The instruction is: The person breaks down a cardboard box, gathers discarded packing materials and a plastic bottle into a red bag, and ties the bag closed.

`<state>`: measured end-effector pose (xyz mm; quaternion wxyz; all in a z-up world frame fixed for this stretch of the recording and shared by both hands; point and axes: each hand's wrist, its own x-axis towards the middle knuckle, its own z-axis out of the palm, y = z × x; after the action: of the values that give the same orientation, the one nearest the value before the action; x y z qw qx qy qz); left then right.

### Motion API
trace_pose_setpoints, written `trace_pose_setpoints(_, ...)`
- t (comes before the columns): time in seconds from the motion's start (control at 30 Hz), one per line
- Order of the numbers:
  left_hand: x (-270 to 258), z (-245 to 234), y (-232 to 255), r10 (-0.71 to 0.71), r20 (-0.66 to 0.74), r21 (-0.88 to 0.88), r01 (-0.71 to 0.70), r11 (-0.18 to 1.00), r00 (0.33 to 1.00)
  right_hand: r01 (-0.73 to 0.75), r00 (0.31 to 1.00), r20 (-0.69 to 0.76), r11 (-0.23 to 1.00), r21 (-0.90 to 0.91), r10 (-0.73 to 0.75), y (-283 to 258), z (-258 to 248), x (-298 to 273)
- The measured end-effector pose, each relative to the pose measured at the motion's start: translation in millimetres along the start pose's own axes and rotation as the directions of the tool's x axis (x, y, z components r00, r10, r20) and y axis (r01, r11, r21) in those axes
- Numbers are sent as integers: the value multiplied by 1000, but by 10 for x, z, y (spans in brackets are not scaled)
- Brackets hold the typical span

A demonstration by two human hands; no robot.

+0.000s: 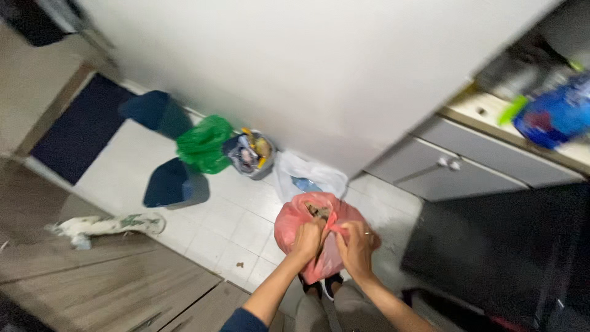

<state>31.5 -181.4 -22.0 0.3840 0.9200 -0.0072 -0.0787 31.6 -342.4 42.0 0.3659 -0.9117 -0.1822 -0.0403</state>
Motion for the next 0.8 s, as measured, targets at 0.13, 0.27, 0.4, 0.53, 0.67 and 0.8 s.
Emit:
trace_pose_setpoints(0.13, 241, 603, 244, -52, 165, 73, 40, 997, 985, -412, 908, -135, 903, -120, 396, 516, -191, -327)
trace_pose_setpoints(0.27, 517, 1585, 148, -279, 314, 142, 246, 959, 908, -486, 868, 103, 874, -19, 485, 1159, -310, -469)
trace_pose_setpoints(0.4, 451, 1561, 785, -142, 285, -32, 157, 987, 948, -140, 872, 402, 930, -340, 278, 1813, -605, -765)
trace_pose_setpoints(0.53, 695, 2205, 574, -210, 306, 72, 197, 978, 929, -241, 934, 268, 970, -10, 235, 2507, -562, -779)
trace_pose_setpoints(0.67, 1142, 2695, -183, -287, 253, 183, 246, 952, 924, -507, 760, -290, 810, 295, 581, 4175, -171, -928)
trace_pose_setpoints(0.8, 1461, 2490, -300, -190, 265, 138, 158, 978, 945, -626, 633, -277, 689, 365, 722, 6034, 687, -1376)
